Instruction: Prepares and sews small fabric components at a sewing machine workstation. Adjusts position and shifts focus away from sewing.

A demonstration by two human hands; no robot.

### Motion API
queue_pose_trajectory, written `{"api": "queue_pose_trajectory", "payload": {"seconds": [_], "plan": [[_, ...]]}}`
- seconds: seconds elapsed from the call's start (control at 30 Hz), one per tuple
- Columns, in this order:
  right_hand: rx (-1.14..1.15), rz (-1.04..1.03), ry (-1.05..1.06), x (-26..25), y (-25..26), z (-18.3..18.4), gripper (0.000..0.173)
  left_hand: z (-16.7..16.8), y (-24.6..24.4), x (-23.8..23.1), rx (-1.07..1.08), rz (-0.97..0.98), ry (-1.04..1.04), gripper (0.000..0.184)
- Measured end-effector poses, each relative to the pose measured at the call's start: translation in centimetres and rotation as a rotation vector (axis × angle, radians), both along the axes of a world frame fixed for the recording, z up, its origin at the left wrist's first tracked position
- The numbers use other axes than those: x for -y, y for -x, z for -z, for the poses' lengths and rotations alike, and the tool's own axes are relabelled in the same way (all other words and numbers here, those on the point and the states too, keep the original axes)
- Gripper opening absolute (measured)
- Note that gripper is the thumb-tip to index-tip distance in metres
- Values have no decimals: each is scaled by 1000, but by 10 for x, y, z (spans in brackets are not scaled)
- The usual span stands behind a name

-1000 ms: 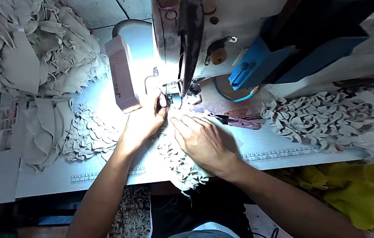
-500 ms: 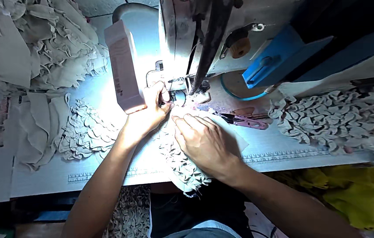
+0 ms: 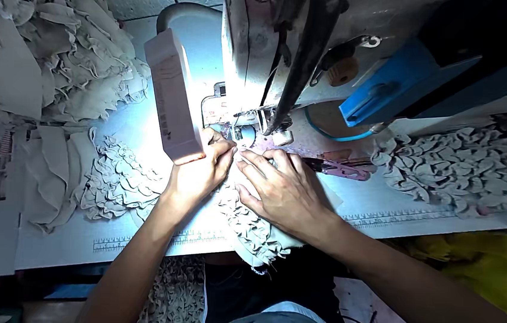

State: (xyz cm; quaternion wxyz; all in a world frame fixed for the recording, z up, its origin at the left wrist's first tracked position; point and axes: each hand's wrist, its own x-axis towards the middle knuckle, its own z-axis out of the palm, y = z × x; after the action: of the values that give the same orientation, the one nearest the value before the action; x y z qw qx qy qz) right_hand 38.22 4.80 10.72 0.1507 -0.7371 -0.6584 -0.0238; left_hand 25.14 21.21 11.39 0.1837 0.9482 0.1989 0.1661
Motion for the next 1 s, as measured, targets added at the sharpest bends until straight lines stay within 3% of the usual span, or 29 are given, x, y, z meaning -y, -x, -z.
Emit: {"api": "queue_pose_trajectory", "payload": {"seconds": [0.53,0.67,0.77,0.9,1.0], "plan": [[42,47,24,-15,-9,2,51,14,-12,-14,134,-35,11,21],[18,85,48,-12,-7,0,52,-4,-3,10,-14,-109,16,30],[-4,67,52,-5,-9,-4,53,3,2,21,-21,-79,-71,33],[-173,70,-177,36,-19,-6,47,12,7,18,-26,-26,-131,35],[-113,255,-386,88,-61,-3,41,11,6,17,-34,-11,-172,36]]}}
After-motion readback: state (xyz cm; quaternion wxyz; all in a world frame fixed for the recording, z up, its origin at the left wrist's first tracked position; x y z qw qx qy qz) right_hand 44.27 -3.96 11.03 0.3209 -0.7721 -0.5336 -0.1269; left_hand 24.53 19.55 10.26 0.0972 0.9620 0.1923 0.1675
